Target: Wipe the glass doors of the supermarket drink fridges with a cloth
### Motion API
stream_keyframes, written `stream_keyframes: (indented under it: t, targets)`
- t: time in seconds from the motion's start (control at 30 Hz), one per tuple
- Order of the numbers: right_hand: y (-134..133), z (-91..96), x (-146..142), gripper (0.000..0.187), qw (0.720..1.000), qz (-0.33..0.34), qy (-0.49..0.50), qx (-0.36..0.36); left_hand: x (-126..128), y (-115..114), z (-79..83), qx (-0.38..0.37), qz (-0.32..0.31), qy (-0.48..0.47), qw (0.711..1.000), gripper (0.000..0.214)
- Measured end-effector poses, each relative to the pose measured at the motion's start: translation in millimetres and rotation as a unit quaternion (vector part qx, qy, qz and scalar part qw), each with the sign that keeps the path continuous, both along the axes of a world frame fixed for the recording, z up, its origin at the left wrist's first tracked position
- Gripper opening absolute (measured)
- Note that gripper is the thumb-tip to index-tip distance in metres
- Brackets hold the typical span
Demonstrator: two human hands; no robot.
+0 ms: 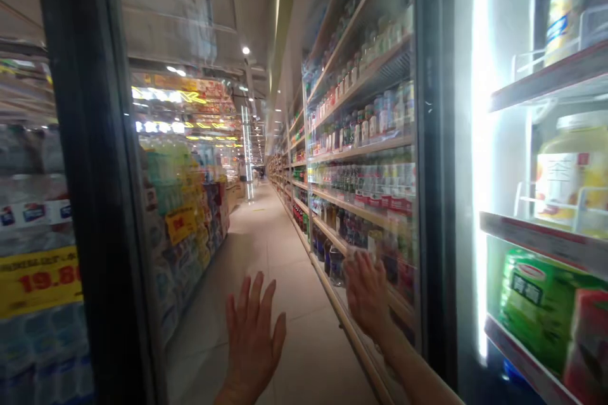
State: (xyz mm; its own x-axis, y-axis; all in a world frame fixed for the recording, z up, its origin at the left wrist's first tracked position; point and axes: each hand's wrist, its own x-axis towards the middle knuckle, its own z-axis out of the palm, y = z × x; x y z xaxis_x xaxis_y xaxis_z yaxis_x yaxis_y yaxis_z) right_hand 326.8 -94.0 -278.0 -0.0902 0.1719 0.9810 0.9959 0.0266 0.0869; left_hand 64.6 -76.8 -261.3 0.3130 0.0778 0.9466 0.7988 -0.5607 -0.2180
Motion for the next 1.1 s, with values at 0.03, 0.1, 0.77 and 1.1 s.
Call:
stream_keyframes:
  t: [0.03, 0.1, 0.77, 1.1]
  targets:
    - [1.6, 6.8, 5.8, 0.067, 0.998, -0.020, 0.045, 0.038, -0.1, -0.1, 1.2, 0.007, -0.005, 0.003, 1.000, 0.064]
    - [4.7, 21.8, 15.3, 0.063, 0.976, -0.059, 0.170, 0.121, 1.5, 0.4, 5.5, 0.016, -0.012, 0.009, 1.000, 0.064]
    - [9.3, 86.4, 55.4, 0.055, 0.990, -0.049, 0.073, 0.112, 18.6, 10.2, 33.9, 0.046, -0.011, 0.007, 0.999, 0.059]
    - [8.9, 138.5, 68.1, 0.048, 0.991, -0.029, 0.041, 0.127, 33.7, 9.5, 102.9, 0.072, 0.010, -0.018, 0.997, 0.052]
